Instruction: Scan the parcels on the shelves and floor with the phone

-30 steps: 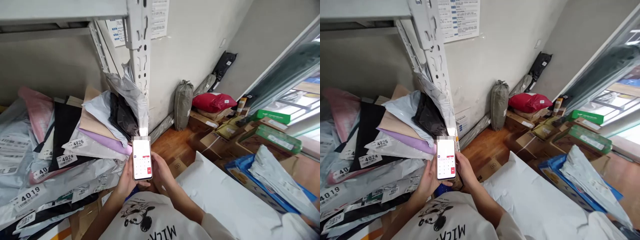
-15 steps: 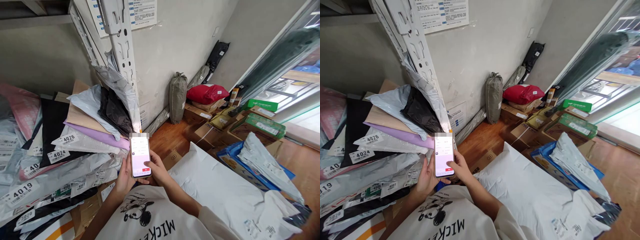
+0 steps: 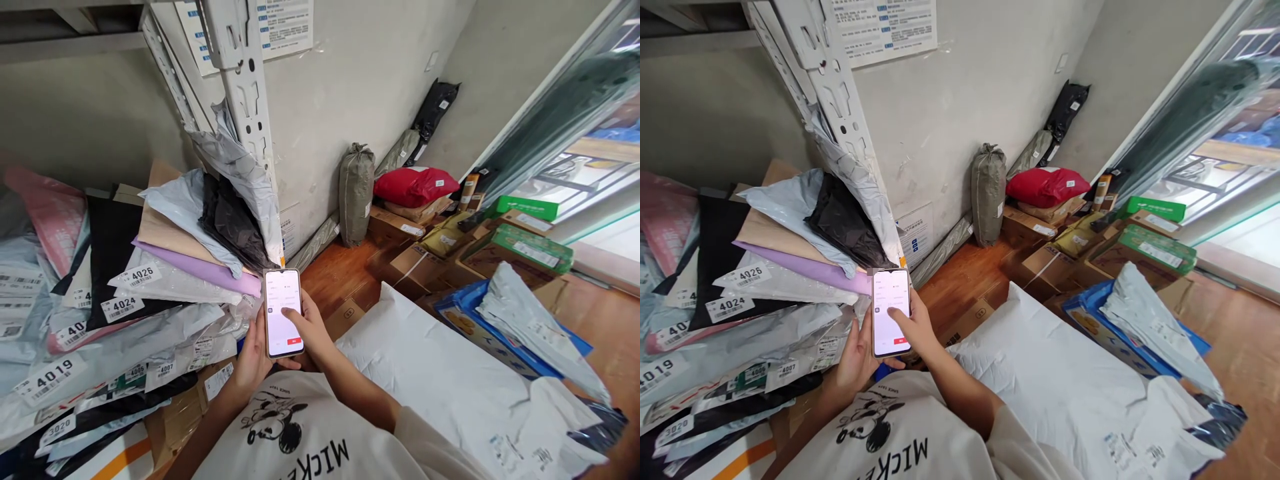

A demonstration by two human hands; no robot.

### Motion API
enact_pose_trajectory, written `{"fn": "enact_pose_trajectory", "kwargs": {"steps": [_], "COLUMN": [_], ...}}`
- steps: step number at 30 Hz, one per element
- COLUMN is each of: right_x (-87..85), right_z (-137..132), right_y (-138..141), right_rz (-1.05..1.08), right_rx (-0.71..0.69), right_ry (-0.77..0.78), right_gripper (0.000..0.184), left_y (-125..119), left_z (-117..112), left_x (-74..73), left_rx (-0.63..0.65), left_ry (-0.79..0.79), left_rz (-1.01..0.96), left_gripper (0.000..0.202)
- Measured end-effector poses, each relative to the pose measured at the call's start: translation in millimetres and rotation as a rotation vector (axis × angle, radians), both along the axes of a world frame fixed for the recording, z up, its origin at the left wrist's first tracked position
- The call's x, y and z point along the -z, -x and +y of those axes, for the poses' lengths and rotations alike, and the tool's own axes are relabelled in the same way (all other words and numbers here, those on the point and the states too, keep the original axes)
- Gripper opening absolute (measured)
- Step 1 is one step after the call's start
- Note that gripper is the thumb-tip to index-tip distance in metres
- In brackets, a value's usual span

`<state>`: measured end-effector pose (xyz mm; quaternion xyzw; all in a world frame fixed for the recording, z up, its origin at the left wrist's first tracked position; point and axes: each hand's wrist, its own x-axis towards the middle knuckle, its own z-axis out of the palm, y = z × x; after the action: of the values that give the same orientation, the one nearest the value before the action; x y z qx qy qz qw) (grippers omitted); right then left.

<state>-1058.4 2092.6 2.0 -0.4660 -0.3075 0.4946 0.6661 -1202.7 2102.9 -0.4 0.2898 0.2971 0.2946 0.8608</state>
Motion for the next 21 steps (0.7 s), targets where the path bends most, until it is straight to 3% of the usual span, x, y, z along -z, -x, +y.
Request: {"fn": "enact_pose_trajectory", "kwargs": {"steps": [5, 11, 15, 21], "right_x": [0.8, 9.0, 15.7, 15.5], "right_z": [2.6, -2.7, -3.4, -1.5], "right_y": [2.8, -2.5, -5.7, -4.5], "right_rz": [-0.016, 0.030, 0.032, 0.010], "right_rx": [-0.011, -0.135, -0.226, -0.221], "right_ry": [-0.016, -0.026, -0.046, -0.040], "right_gripper": [0.040, 0.046, 0.045, 0.034], "left_y": [2.9, 5.1, 6.8, 6.4], "left_z": [1.6, 5.8, 9.7, 13.0], "left_x": [-0.9, -1.9, -1.9, 0.4], "left_rx": [-0.001, -0.053, -0.069, -0.078], "left_ry": [-0.009, 0.017, 0.000, 0.002], "left_rz": [-0.011, -0.073, -0.094, -0.087], "left_gripper": [0.083, 0.074, 0.069, 0.066]}}
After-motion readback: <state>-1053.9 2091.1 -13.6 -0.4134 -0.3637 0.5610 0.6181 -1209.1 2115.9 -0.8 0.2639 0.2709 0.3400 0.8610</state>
